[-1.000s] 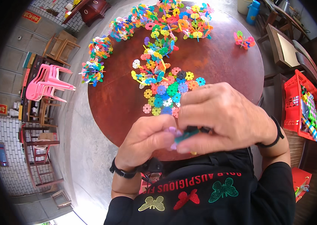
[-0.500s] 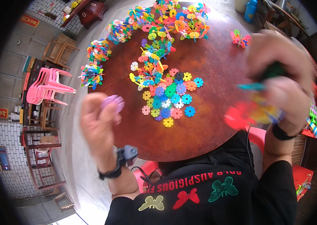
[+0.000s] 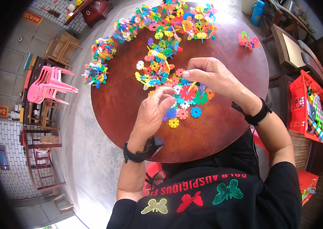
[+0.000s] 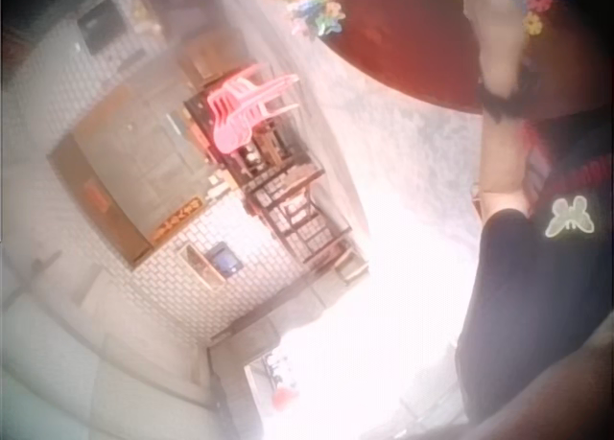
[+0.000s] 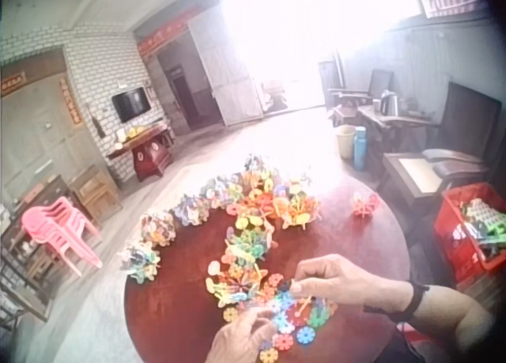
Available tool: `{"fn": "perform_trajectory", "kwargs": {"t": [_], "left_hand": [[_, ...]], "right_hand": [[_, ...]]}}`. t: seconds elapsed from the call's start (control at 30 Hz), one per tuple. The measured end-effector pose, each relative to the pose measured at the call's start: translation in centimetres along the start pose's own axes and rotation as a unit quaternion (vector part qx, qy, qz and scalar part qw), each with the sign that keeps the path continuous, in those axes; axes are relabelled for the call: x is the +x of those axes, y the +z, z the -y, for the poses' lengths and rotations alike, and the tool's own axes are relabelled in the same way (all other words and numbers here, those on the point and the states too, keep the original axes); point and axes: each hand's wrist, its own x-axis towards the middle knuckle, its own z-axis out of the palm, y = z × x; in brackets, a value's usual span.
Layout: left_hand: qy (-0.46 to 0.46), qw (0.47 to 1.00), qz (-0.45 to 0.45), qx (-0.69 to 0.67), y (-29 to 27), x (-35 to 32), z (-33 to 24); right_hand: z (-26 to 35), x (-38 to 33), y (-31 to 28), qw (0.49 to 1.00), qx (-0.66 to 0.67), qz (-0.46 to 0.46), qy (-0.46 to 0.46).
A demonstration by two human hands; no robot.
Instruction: Assembling structures using colorful interlocking plastic snowflake-shaped blocks.
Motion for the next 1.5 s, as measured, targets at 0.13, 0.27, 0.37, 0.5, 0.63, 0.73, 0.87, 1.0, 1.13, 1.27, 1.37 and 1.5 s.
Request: {"fn": "perform_trajectory", "kwargs": {"t": [0.13,0.27,0.37,0.5,0.63,0.73,0.87,1.0,1.13,1.27,1.37,1.5], "left_hand": [[-0.025,0.988,0.073,-0.13,0.7,-0.6,-0.9],[-0.092,0.944,0.07,-0.31,0.6,-1.1,-1.6],[-0.097,0.928,0.065,-0.354,-0.5,-1.4,-2.8],[-0.086,0.937,0.066,-0.331,-1.5,-2.4,-4.8],[-0.094,0.952,0.088,-0.278,-2.4,-3.3,-7.2],[-0.094,0.948,0.107,-0.284,-2.8,-3.9,-8.2],[-0.019,0.957,0.155,-0.245,-3.0,-4.3,-8.5],[0.022,0.981,0.129,-0.142,-3.0,-4.4,-8.8],[0.121,0.988,-0.086,0.045,-4.1,-7.0,-8.6],[0.211,0.899,-0.272,-0.269,-10.0,-8.2,-8.8],[0.232,0.9,-0.283,-0.236,-8.8,-7.2,-8.8],[0.088,0.96,-0.25,-0.084,-4.9,-3.4,-6.2]], "right_hand": [[0.1,-0.3,0.9,0.999,-0.009,0.011,-0.03],[0.6,-0.7,1.5,0.993,-0.061,0.01,-0.103],[1.5,-1.3,1.3,0.937,-0.19,0.005,-0.293],[3.9,-2.7,1.3,0.895,-0.313,-0.019,-0.318],[5.6,-3.9,2.0,0.824,-0.36,-0.077,-0.43],[5.6,-4.3,1.6,0.804,-0.362,-0.009,-0.471],[5.9,-4.6,1.8,0.799,-0.341,0.031,-0.495],[6.4,-5.3,1.6,0.805,-0.335,0.03,-0.488],[9.1,-8.2,0.8,0.856,-0.329,0.084,-0.389],[10.9,-12.1,-4.5,0.921,-0.176,-0.027,-0.347],[10.5,-10.6,-5.0,0.895,-0.263,-0.094,-0.348],[9.1,-7.4,-3.6,0.885,-0.289,-0.146,-0.334]]}}
